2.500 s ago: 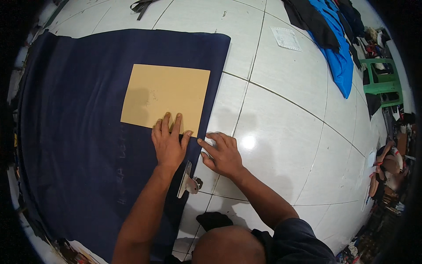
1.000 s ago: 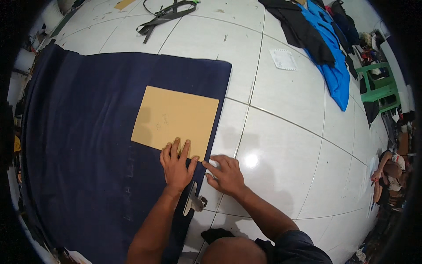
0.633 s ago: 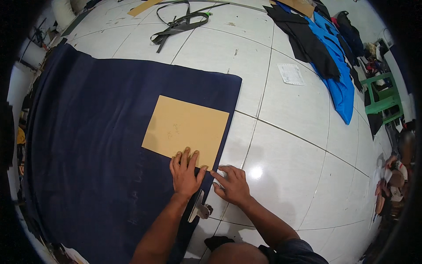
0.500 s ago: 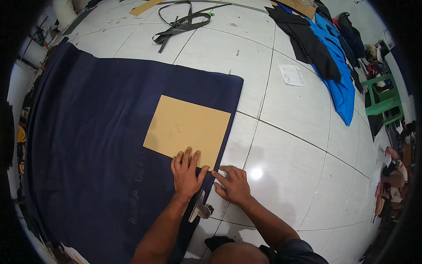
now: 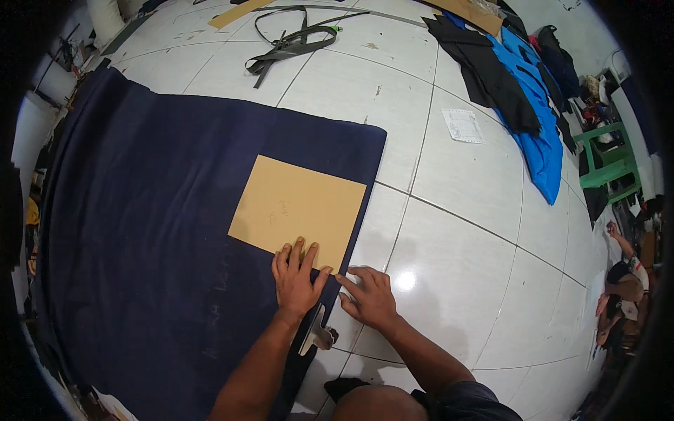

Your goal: The person folds a large piece of blue fabric on the floor. They use a cardboard template and a large metal clip to guide and secure the folds, smoothing the fabric by hand and handling the clip to reposition it as they work through the material.

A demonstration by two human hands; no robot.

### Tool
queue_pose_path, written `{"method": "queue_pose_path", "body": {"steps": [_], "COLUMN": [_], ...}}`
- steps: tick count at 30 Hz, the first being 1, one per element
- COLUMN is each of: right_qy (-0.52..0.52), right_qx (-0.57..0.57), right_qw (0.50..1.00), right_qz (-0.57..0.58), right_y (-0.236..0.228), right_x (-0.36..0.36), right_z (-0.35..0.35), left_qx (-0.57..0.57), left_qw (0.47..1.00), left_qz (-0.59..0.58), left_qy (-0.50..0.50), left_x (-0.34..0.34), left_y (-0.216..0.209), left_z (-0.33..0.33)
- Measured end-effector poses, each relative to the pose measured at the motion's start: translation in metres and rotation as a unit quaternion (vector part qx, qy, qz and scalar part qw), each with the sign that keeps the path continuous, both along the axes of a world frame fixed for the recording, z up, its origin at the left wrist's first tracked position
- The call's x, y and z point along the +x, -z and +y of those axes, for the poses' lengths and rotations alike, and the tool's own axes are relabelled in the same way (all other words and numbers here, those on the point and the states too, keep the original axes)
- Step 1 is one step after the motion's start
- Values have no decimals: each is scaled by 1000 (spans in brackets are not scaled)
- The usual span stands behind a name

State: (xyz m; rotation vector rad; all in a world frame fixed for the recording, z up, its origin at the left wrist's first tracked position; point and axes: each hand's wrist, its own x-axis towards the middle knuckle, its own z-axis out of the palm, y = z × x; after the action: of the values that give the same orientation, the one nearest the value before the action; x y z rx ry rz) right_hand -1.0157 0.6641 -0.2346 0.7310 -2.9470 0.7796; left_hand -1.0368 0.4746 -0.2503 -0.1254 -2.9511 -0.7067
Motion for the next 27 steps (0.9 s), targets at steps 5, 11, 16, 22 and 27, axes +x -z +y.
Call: {"method": "queue_pose_path", "body": {"steps": [5,11,16,22,27], "right_qy": [5,1,54,20,-6], "right_qx": [-6,-17,-104,-41,89], "right_qw": [1000,999,993,997,995], "right_qz": [5,28,-26,59,45], "right_y": [0,4,6,-4,-1], "right_x": [-1,-2,-9,-42,-45], "right_z": [3,1,0,-22,-7], "left_qx": [12,13,15,31,95], "left_qw": [1000,1000,1000,999,994], "left_qz": [-6,-11,-10,-14,5], "left_qy": [2,-6,-13,-15,-58], "left_x": [-2,-1,0,1,6], "left_y": [-3,-2,1,1,4], "left_z": [2,0,0,0,-1]}}
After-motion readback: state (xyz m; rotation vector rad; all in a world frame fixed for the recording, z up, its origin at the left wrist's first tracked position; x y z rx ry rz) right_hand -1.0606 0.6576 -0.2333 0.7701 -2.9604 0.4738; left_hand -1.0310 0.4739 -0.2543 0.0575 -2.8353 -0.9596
